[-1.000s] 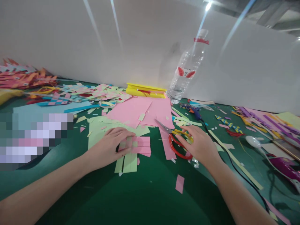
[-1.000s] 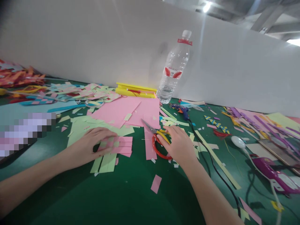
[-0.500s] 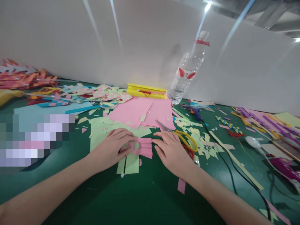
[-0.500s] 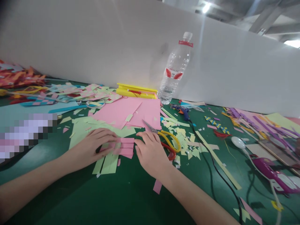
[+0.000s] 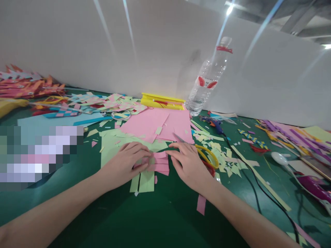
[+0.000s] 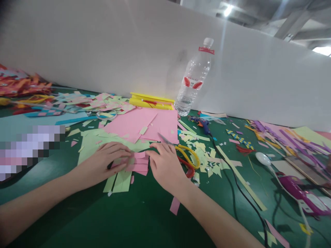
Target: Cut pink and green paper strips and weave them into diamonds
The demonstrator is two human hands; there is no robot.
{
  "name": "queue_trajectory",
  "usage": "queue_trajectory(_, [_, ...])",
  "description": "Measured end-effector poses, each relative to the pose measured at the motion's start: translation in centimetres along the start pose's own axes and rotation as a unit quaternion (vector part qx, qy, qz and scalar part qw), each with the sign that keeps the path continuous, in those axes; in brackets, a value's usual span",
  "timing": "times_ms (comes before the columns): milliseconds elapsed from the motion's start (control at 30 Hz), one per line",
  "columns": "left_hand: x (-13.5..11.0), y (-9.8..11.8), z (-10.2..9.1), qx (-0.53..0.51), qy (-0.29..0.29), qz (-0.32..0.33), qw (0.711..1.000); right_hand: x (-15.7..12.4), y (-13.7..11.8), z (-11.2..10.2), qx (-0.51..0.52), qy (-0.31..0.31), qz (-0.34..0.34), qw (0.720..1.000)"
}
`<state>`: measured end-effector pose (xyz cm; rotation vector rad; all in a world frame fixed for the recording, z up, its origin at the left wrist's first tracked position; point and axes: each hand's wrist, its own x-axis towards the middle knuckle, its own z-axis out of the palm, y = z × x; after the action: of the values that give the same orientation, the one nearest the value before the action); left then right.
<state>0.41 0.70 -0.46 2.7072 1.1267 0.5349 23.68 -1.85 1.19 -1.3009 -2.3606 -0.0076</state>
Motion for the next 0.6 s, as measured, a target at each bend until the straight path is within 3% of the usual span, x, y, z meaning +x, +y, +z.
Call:
queue_trajectory(233, [-0.1,-0.1,0.2,0.003,0.006,-0.008,1.000,1.0,-0.4,0.1,0.058,-0.044,-0.031,0.997])
queue_trajectory(400, [-0.2,-0.1,0.1,-0.004,0.073,-0.008,0.997,1.6,-0.8,0.0,0.043,-0.066,-0.057,0.995])
queue_trajectory(600, [0.0,0.4,-0.5,0.005,0.161,0.045,0.986,2.0,-1.0,-0.2,0.025,-0.096,-0.071,0.993])
